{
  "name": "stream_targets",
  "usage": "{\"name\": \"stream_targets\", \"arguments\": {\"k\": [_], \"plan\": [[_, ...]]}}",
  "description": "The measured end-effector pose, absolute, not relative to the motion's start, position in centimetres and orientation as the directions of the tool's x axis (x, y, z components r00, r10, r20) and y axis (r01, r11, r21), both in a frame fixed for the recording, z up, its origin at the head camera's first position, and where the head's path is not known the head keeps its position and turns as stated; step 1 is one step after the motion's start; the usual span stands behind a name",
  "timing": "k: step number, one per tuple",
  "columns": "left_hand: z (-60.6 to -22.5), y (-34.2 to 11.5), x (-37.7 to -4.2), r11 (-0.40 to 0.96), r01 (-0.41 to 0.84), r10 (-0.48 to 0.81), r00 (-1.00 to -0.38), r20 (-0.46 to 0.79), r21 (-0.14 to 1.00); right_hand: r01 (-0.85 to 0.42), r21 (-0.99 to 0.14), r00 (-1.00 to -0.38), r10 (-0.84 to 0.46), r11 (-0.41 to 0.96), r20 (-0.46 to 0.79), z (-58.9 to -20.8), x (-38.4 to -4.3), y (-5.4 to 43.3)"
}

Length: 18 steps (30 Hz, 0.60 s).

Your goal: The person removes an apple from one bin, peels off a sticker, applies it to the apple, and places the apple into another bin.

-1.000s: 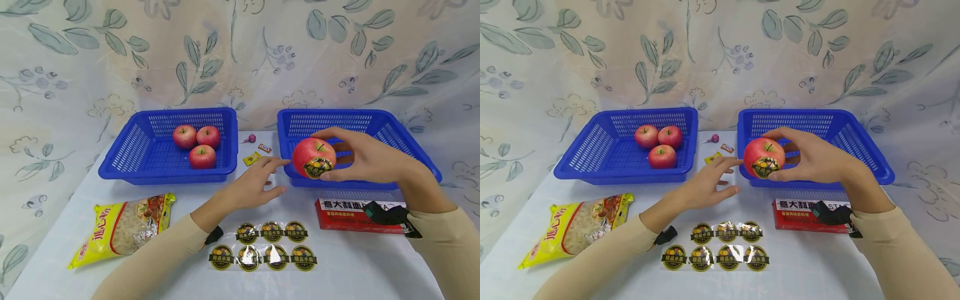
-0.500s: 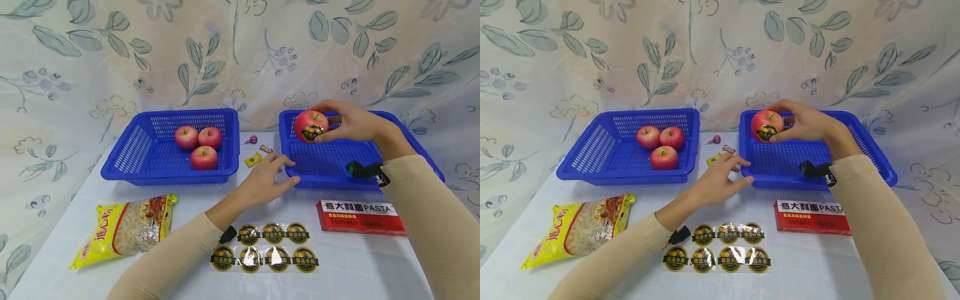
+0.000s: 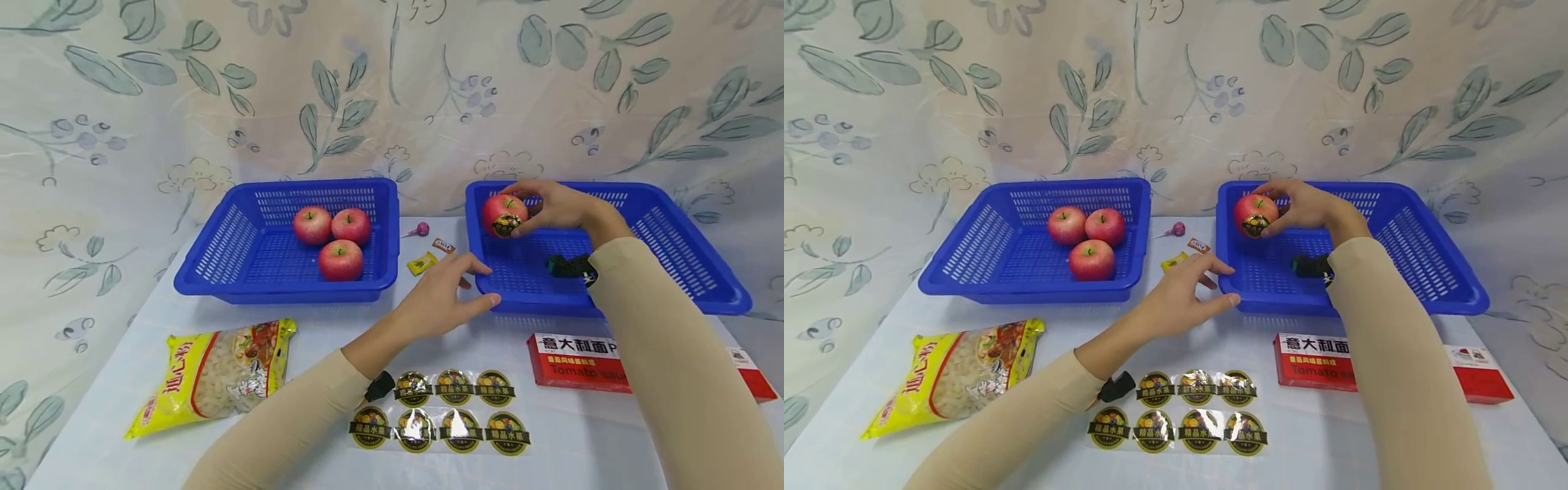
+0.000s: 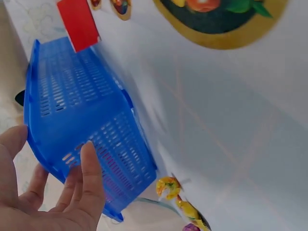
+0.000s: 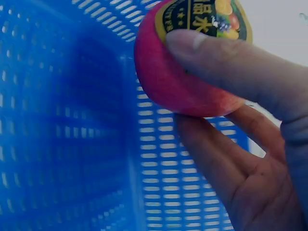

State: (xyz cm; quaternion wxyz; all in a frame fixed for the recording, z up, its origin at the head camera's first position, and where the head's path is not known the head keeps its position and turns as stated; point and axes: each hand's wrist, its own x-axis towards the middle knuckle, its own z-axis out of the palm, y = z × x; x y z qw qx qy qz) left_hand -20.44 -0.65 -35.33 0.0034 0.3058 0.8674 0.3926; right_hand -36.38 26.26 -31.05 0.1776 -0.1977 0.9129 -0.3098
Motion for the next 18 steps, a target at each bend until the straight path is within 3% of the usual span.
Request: {"name": "stream_targets", "arguments": {"k": [11, 18], "plan": [[-35.3, -0.7, -20.7, 0.422, 0.405, 0.514, -0.844, 0.154, 0.811, -0.241, -0.576, -0.834, -0.471, 0.781, -0.289, -33.1, -37.3, 25.9], [-35.0, -0.8, -20.8, 0.429, 0.401, 0.535, -0.835, 0.13, 0.81, -0.217, -0.55, -0.839, -0.442, 0.806, -0.318, -33.0, -37.4, 25.5]]}}
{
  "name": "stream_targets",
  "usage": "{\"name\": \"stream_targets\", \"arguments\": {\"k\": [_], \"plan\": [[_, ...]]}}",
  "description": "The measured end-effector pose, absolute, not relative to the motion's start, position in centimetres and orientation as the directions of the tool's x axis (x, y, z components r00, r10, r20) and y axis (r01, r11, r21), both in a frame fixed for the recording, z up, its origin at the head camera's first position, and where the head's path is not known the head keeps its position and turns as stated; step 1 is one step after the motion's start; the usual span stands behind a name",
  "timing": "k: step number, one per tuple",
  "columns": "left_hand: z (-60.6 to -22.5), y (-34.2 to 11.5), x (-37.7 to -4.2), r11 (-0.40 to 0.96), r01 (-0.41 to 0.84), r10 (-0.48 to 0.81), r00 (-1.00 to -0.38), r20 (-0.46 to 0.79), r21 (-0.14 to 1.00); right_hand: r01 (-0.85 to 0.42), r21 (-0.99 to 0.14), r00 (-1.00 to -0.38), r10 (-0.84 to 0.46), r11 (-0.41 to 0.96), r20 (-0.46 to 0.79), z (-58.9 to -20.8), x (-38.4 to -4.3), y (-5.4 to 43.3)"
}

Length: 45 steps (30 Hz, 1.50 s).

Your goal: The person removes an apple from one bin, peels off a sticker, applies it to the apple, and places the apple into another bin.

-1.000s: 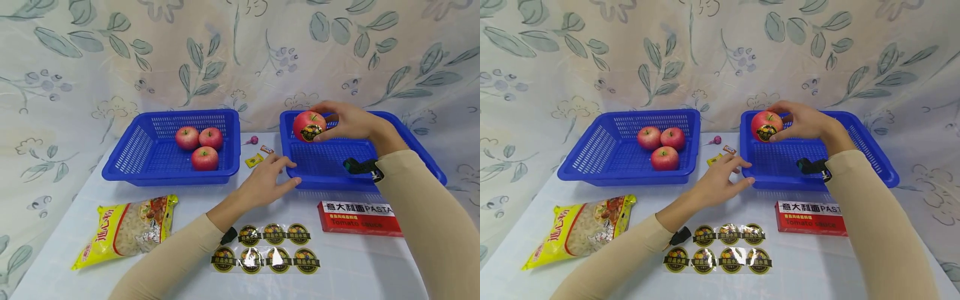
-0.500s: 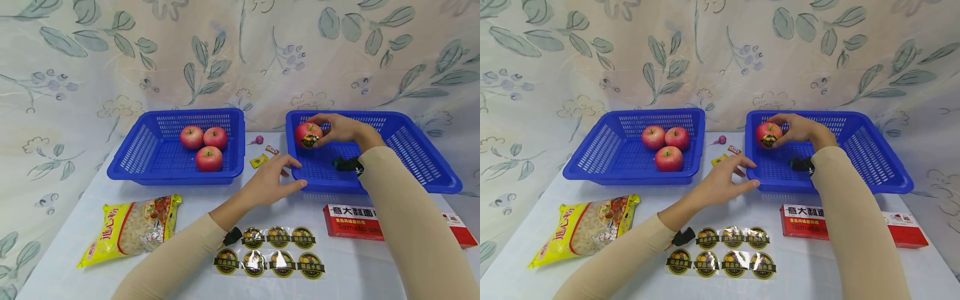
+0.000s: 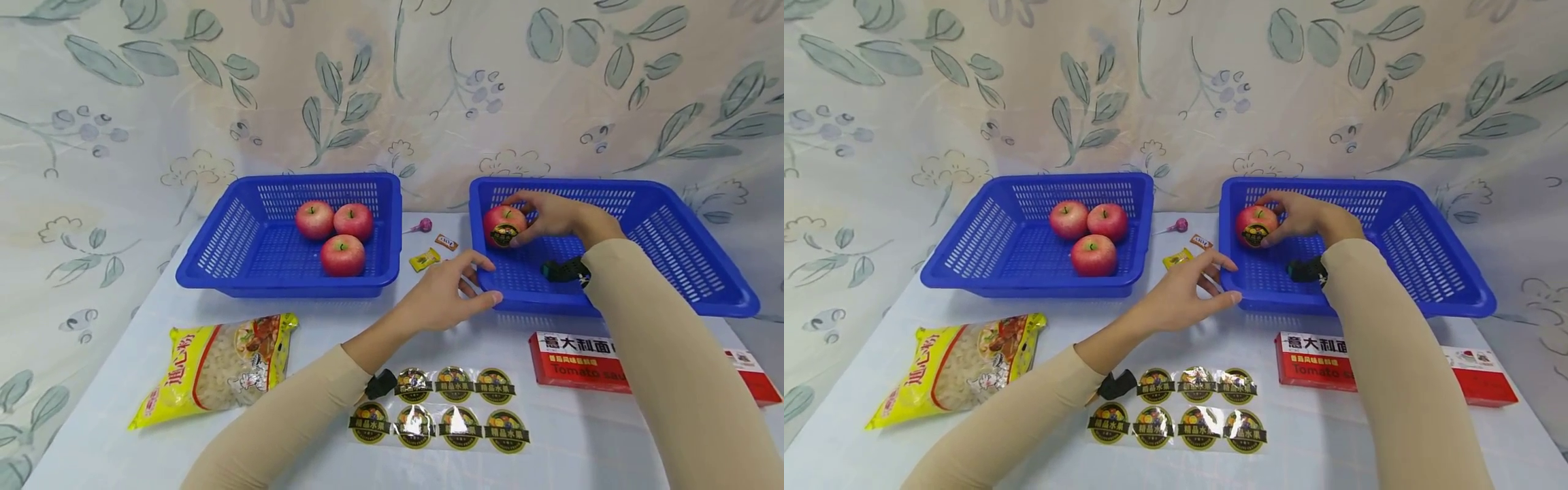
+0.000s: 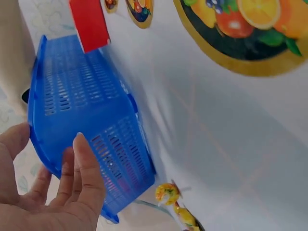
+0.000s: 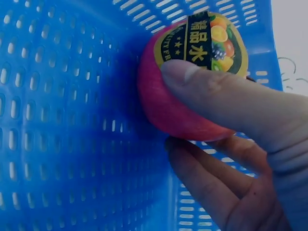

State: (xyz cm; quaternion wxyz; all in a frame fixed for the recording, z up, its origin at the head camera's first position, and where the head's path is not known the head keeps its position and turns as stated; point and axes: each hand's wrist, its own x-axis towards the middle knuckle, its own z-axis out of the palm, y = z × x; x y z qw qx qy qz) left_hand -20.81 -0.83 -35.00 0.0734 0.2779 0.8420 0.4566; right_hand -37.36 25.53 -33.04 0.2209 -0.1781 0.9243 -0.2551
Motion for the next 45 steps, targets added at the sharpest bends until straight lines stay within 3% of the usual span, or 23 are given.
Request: {"name": "stream_targets", "arguments": {"k": [9, 15, 18, 28, 38, 45], "plan": [[-31.5, -4.4, -21.5, 0.538, 0.495, 0.579, -0.805, 0.128, 0.682, -0.306, -0.374, -0.833, -0.436, 0.876, -0.339, -28.7, -35.6, 24.1], [-29.5, -8.6, -21.8, 0.557, 0.548, 0.605, -0.782, 0.147, 0.624, -0.438, -0.296, -0.835, -0.506, 0.849, -0.215, -25.3, -32.3, 22.8], [-28.5, -10.8, -22.2, 0.58, 0.536, 0.583, -0.799, 0.147, 0.614, -0.506, -0.282, -0.822, -0.555, 0.815, -0.129, -24.5, -30.3, 21.7], [-26.8, -17.1, -24.7, 0.71, 0.373, 0.436, -0.899, 0.043, 0.598, -0.663, -0.399, -0.723, -0.679, 0.634, 0.122, -25.9, -25.8, 17.3], [-26.3, -21.9, -28.2, 0.732, 0.274, 0.382, -0.923, -0.044, 0.624, -0.688, -0.619, -0.607, -0.768, 0.379, 0.204, -29.5, -23.4, 13.0], [-25.7, -24.6, -29.6, 0.782, 0.163, 0.316, -0.936, -0.157, 0.601, -0.73, -0.61, -0.575, -0.759, 0.308, 0.305, -32.1, -22.6, 10.2]]}}
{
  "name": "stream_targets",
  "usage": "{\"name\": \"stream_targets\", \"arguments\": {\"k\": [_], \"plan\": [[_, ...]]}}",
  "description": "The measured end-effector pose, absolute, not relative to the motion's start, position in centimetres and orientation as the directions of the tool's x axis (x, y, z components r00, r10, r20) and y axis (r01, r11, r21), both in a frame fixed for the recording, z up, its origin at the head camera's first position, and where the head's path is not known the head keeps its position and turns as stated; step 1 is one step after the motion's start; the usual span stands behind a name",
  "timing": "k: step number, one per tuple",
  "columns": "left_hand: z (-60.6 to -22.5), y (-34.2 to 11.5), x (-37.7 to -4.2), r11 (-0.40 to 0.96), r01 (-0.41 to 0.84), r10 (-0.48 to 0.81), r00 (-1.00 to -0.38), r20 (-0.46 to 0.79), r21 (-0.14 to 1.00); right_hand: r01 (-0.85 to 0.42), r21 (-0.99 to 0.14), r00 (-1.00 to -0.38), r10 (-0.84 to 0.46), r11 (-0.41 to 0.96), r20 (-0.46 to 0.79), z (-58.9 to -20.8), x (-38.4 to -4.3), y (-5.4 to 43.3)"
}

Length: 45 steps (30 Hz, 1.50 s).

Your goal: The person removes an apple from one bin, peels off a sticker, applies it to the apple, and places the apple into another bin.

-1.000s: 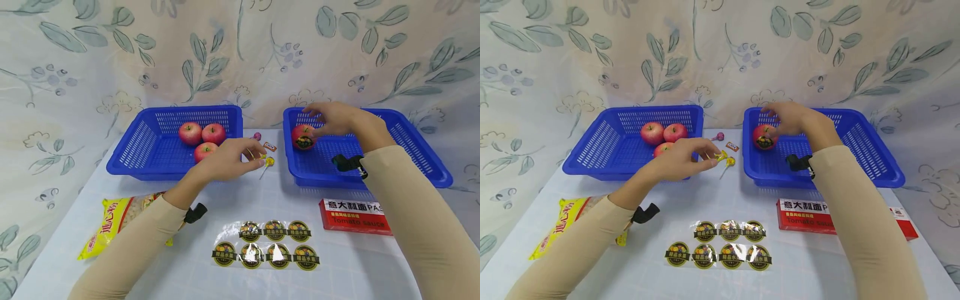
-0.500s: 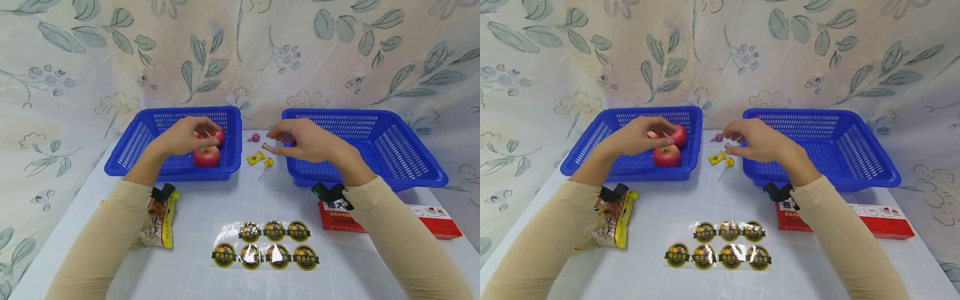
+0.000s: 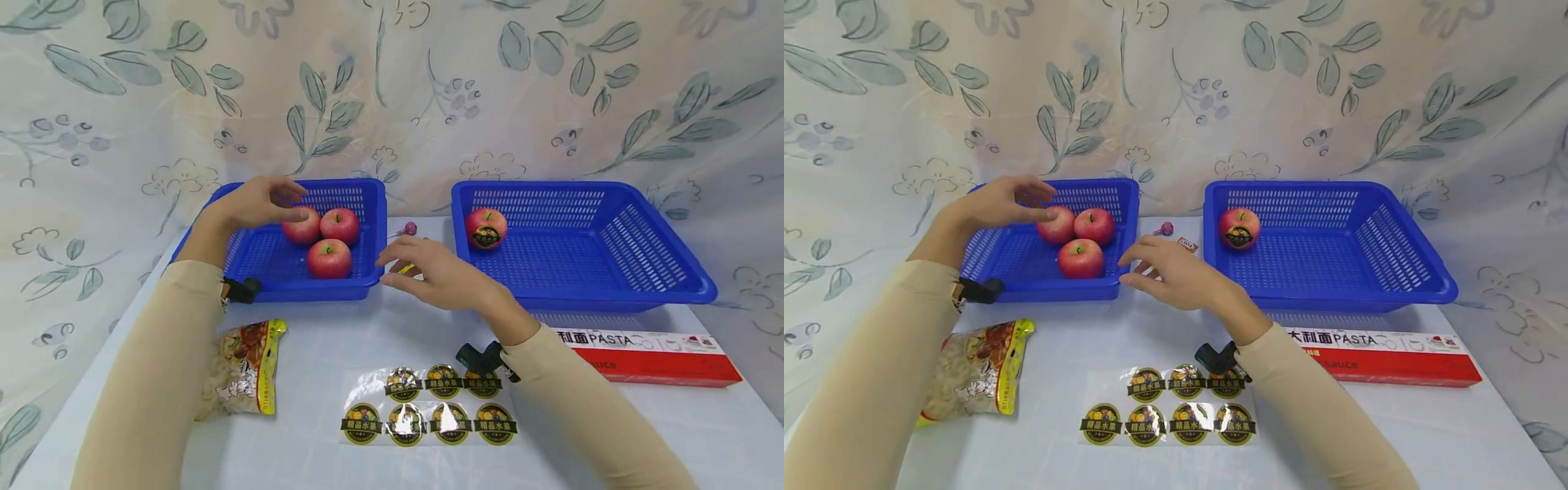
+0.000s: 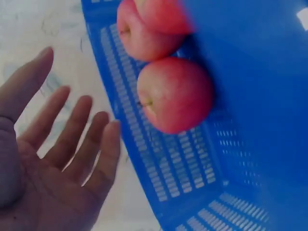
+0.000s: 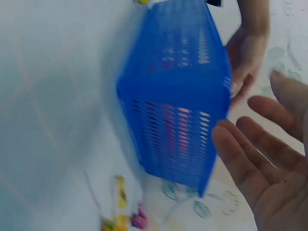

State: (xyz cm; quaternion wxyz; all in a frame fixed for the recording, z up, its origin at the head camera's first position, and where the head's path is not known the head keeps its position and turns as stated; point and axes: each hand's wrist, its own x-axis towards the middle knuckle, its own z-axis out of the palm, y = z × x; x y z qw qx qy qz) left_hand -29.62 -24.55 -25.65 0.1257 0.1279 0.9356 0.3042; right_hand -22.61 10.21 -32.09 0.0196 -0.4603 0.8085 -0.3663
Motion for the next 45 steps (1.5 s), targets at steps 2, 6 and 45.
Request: {"name": "stream_targets", "arguments": {"k": [2, 6, 45], "plan": [[-25.5, -25.1, -29.8, 0.774, 0.14, 0.305, -0.937, -0.17, 0.617, -0.743, -0.593, -0.583, -0.735, 0.31, 0.347, -32.8, -22.6, 9.7], [-25.2, -26.0, -30.2, 0.735, 0.091, 0.279, -0.944, -0.177, 0.672, -0.734, -0.607, -0.613, -0.683, 0.305, 0.398, -34.0, -22.6, 9.2], [-28.8, -26.3, -33.3, 0.864, -0.049, 0.229, -0.848, -0.477, 0.501, -0.247, -0.951, -0.856, -0.502, 0.186, 0.124, -36.1, -23.2, 7.8]]}}
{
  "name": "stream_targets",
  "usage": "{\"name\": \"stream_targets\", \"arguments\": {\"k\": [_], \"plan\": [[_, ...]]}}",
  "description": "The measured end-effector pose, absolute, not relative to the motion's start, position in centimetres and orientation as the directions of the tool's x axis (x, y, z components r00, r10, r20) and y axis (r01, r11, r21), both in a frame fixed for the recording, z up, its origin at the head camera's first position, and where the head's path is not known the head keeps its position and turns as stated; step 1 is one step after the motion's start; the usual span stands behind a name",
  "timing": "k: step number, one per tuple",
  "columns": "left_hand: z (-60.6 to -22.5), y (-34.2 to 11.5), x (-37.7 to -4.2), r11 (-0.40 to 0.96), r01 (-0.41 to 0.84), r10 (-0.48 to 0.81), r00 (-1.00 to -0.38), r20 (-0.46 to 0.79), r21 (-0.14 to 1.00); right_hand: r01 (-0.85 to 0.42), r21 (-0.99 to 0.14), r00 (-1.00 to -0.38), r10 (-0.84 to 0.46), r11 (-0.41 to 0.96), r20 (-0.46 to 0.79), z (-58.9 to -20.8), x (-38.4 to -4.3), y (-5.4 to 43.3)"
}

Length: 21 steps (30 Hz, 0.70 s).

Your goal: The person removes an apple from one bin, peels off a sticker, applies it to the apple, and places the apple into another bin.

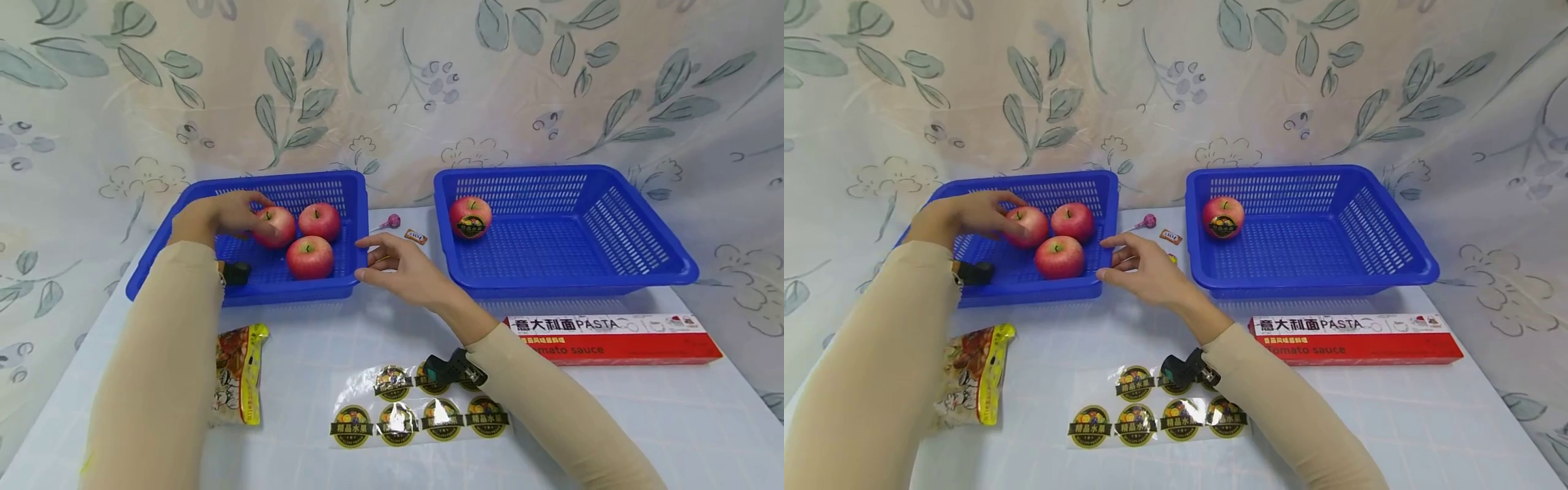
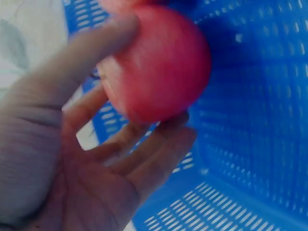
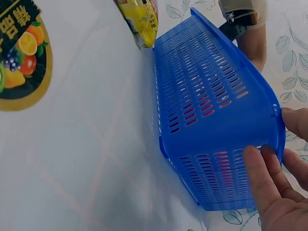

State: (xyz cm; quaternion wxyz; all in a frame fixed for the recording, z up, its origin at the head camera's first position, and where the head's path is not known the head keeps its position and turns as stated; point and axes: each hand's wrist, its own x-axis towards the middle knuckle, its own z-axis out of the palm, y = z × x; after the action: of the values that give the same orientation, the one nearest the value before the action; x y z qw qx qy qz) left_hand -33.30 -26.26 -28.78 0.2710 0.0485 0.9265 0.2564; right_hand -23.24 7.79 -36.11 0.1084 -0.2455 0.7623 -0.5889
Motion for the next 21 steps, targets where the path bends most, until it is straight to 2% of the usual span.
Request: {"name": "stream_targets", "arguments": {"k": [3, 6, 11, 15, 21], "plan": [[-27.5, -26.4, -32.6, 0.812, -0.078, 0.262, -0.837, -0.481, 0.578, -0.25, -0.949, -0.856, -0.502, 0.19, 0.125, -36.0, -23.2, 7.7], [-26.1, -26.2, -31.9, 0.805, -0.063, 0.268, -0.848, -0.457, 0.59, -0.251, -0.947, -0.858, -0.5, 0.202, 0.121, -36.1, -23.2, 7.7], [-24.2, -25.7, -30.2, 0.83, 0.032, 0.293, -0.874, -0.387, 0.557, -0.261, -0.937, -0.847, -0.52, 0.233, 0.106, -36.0, -23.2, 7.7], [-23.0, -24.7, -28.3, 0.847, 0.145, 0.329, -0.899, -0.29, 0.511, -0.315, -0.897, -0.843, -0.525, 0.309, 0.116, -35.5, -22.7, 7.8], [-21.9, -22.5, -24.3, 0.809, 0.224, 0.383, -0.902, -0.198, 0.544, -0.401, -0.839, -0.86, -0.466, 0.367, 0.207, -33.0, -20.8, 8.9]]}}
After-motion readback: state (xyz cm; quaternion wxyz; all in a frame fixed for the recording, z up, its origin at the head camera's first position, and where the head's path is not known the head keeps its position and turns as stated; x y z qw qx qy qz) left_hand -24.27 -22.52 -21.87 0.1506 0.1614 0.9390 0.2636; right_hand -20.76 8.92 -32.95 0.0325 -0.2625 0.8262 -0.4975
